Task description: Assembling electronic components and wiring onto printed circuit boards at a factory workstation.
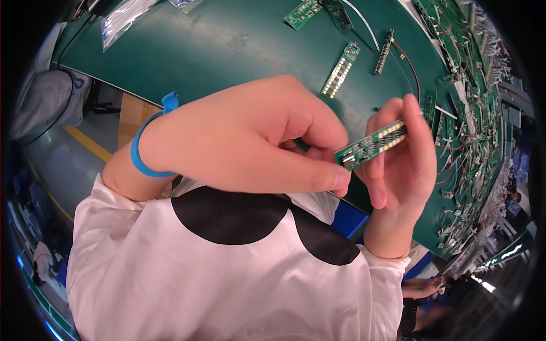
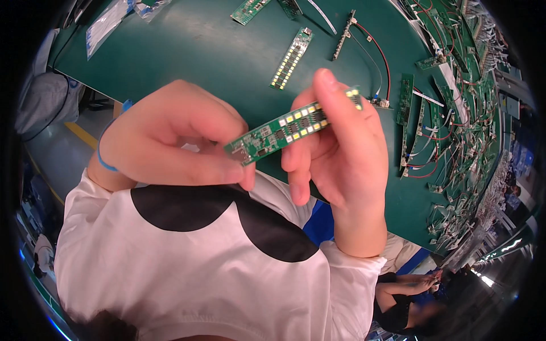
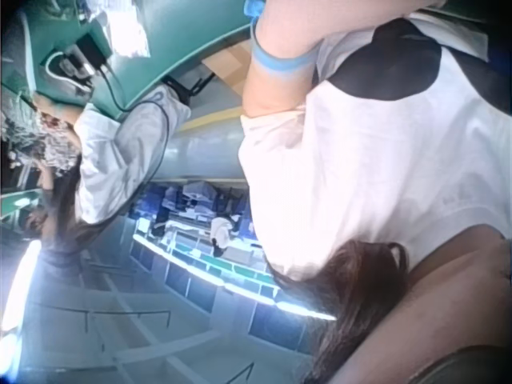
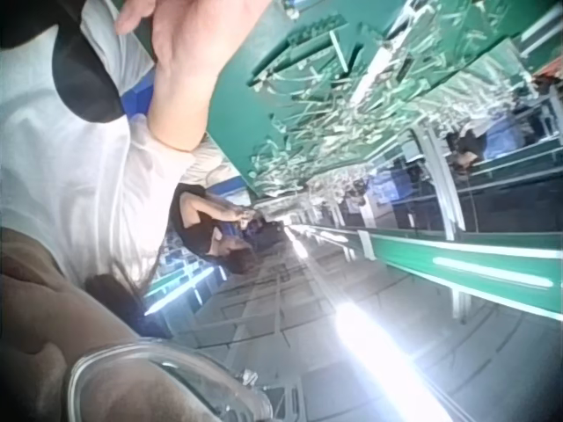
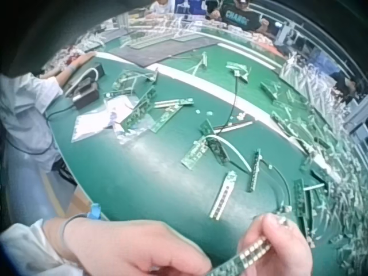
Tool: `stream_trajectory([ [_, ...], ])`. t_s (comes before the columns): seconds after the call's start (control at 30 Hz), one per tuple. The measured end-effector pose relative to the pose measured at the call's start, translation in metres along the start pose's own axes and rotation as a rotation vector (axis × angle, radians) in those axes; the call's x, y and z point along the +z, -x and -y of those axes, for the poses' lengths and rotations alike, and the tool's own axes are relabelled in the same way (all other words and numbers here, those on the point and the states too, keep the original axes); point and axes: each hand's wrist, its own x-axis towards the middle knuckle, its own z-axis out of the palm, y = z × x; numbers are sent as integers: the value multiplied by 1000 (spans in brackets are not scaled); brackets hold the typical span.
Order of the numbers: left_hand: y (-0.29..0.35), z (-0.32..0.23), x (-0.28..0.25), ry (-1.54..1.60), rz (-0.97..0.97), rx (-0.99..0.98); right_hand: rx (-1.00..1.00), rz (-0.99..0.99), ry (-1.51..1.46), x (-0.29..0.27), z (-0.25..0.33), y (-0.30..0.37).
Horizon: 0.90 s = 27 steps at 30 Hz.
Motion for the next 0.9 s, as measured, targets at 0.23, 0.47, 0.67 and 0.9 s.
stream_trajectory([
  [0.23,-14,8,3,-26,171,-60,-209,10,496,-13,2,11],
  [0.47,-16,17,10,35,289,-40,73,80,450,-13,11,17],
  [0.67,-11,16,17,44,283,-111,65,201,391,-22,2,8],
  [0.9,4,24,18,144,223,-162,137,225,268,-20,-12,4],
])
